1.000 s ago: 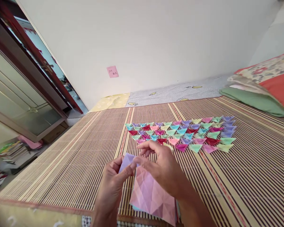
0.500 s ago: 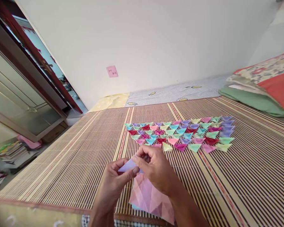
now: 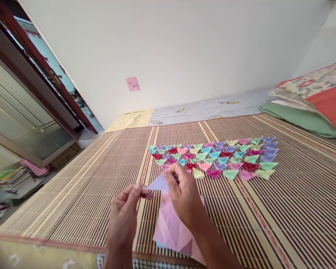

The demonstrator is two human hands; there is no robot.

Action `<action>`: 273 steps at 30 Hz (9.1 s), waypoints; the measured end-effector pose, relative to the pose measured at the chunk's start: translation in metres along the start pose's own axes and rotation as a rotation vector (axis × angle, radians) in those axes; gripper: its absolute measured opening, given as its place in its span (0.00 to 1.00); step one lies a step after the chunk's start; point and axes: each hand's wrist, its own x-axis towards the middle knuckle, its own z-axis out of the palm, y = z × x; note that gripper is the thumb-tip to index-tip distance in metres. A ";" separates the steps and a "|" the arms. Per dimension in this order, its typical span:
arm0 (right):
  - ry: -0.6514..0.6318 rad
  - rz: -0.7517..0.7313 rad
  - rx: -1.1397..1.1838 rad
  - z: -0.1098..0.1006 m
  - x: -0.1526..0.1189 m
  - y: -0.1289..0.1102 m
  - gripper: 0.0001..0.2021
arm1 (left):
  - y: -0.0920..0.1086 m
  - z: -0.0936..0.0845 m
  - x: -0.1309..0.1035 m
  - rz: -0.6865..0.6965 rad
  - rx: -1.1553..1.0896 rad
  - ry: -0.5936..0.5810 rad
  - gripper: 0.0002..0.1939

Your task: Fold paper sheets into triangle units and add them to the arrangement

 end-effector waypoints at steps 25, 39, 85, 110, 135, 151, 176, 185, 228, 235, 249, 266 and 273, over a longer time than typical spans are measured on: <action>-0.390 0.173 0.237 -0.016 0.001 -0.007 0.16 | 0.008 0.013 0.000 -0.134 -0.247 -0.135 0.09; -0.127 0.144 0.199 -0.027 0.005 0.003 0.19 | 0.004 0.013 0.000 -0.208 -0.494 0.102 0.14; -0.024 -0.216 0.068 0.009 -0.003 0.000 0.18 | 0.005 0.040 -0.003 -0.340 -0.776 0.041 0.10; -0.169 0.050 0.138 -0.002 0.001 0.000 0.13 | -0.014 0.032 0.002 -0.200 -0.319 0.103 0.14; -0.166 0.337 0.416 -0.006 0.004 0.006 0.18 | -0.009 0.033 -0.001 -0.142 -0.061 -0.171 0.15; -0.294 0.306 0.402 -0.010 0.007 0.010 0.13 | -0.014 0.026 0.004 -0.122 -0.287 0.117 0.16; -0.266 0.211 0.226 0.004 0.001 0.005 0.14 | -0.022 0.029 0.008 -0.010 -0.446 0.449 0.13; -0.178 0.285 0.356 0.012 -0.002 0.013 0.11 | -0.020 0.027 0.010 -0.046 -0.538 0.458 0.15; -0.197 0.258 0.401 0.016 -0.003 0.000 0.11 | -0.006 0.019 0.002 0.046 -0.166 0.224 0.15; -0.171 0.352 0.512 0.019 -0.004 0.001 0.15 | -0.007 0.037 -0.005 0.170 -0.082 0.423 0.10; -0.327 0.138 0.231 -0.019 0.004 0.004 0.13 | -0.006 0.004 0.004 0.113 -0.053 0.098 0.06; -0.332 0.102 0.346 -0.019 0.004 0.002 0.07 | 0.004 -0.006 0.006 0.180 -0.016 -0.120 0.09; -0.345 0.046 0.368 -0.015 0.005 0.001 0.04 | 0.002 -0.005 0.007 0.164 -0.059 -0.140 0.10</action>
